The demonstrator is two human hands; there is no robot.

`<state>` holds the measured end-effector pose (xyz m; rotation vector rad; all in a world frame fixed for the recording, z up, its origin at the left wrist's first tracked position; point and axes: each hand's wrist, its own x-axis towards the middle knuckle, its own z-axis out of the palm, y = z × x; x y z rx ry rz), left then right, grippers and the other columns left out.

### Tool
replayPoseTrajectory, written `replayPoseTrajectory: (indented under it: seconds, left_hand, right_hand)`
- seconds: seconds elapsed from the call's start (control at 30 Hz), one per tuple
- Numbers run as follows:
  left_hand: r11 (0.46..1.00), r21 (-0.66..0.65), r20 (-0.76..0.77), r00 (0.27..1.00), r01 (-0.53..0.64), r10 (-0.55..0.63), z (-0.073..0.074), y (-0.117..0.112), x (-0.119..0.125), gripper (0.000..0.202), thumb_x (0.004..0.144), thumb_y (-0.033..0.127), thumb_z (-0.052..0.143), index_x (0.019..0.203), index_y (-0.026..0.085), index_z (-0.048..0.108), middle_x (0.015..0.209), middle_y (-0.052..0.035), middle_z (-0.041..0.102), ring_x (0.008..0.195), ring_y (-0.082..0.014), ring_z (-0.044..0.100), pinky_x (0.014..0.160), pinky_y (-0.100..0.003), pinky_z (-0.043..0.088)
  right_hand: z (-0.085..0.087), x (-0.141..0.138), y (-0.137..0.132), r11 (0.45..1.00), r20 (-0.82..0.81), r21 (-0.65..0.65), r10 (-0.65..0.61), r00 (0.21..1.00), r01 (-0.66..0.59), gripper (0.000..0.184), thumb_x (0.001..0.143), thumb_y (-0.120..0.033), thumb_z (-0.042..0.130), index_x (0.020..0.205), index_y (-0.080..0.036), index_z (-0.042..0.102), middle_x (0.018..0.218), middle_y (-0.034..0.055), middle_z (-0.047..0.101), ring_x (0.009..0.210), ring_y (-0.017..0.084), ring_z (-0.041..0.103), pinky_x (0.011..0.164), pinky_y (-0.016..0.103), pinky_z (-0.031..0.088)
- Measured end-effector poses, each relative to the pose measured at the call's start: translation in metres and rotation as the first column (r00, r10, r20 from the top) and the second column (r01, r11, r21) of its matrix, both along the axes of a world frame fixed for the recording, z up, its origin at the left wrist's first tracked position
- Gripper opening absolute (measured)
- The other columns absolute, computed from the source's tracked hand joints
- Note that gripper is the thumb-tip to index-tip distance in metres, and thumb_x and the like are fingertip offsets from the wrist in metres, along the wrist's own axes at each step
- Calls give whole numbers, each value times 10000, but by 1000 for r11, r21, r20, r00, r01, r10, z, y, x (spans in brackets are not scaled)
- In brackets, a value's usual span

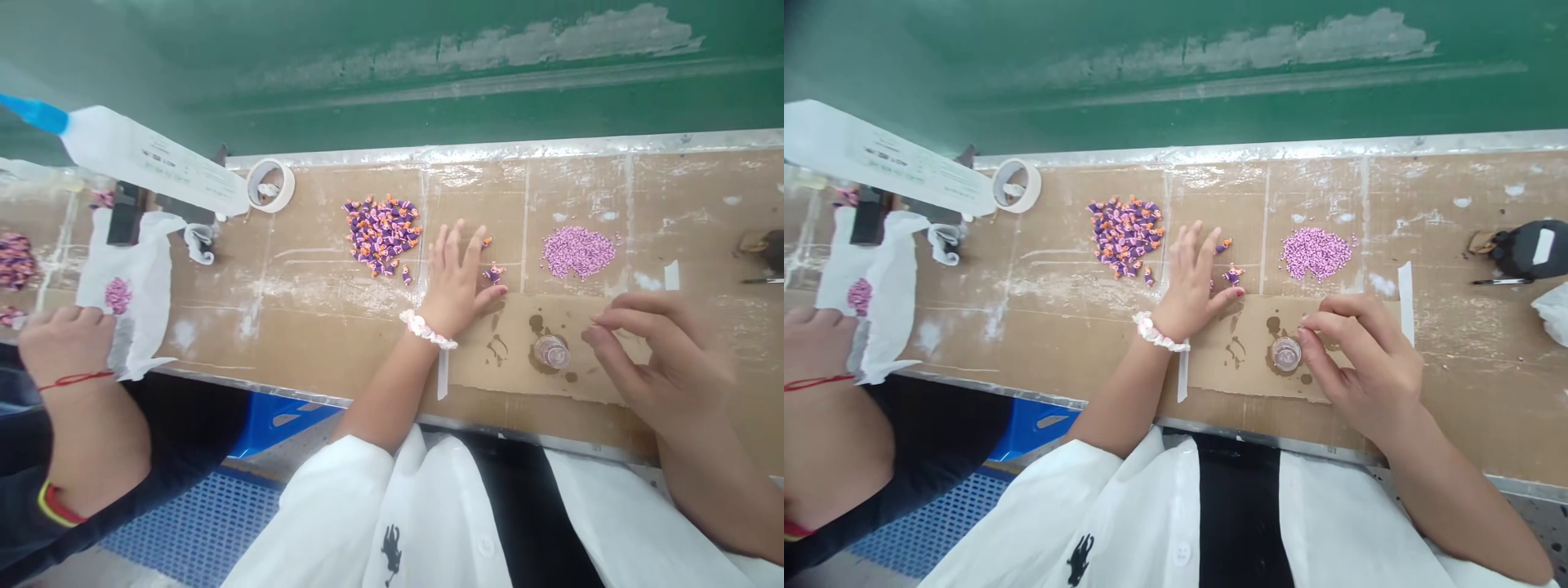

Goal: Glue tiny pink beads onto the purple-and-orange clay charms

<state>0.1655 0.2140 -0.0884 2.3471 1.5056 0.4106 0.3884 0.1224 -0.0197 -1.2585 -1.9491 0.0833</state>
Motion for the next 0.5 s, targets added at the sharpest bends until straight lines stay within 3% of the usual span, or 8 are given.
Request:
replayPoseTrajectory:
  seconds: [0.1,0.23,0.4,0.5]
  left_hand:
    - [998,-56,-54,998,31,-34,-5,4,8,782,875,560,544,1494,145,310,1589,-215,236,1501,-390,125,1193,-623,109]
    - [994,-62,-85,992,93,-98,-6,14,21,493,971,332,412,1406,103,440,1557,-188,338,1499,-314,205,1229,-542,161]
    - [989,-28,-78,986,145,-147,-11,44,40,419,985,169,287,1338,80,493,1546,-175,365,1494,-262,237,1238,-473,207]
    - [989,-36,-99,984,144,-147,-9,67,56,410,971,124,301,1322,61,503,1532,-170,387,1490,-264,246,1246,-435,197]
  right_hand:
    - [0,0,0,1000,-3,13,5,1000,-5,267,761,8,711,900,-189,599,854,43,599,697,157,600,627,306,484]
    - [-1,0,-1,1000,-14,12,6,1000,-5,257,773,0,707,905,-194,600,863,47,600,714,164,607,651,310,495]
    - [-6,3,-4,999,-11,8,-38,999,38,222,800,-53,702,918,-219,614,904,42,621,752,187,633,686,328,515]
    - [-8,6,-2,997,7,68,-43,999,43,189,796,-69,710,890,-209,623,888,41,634,738,185,642,670,326,527]
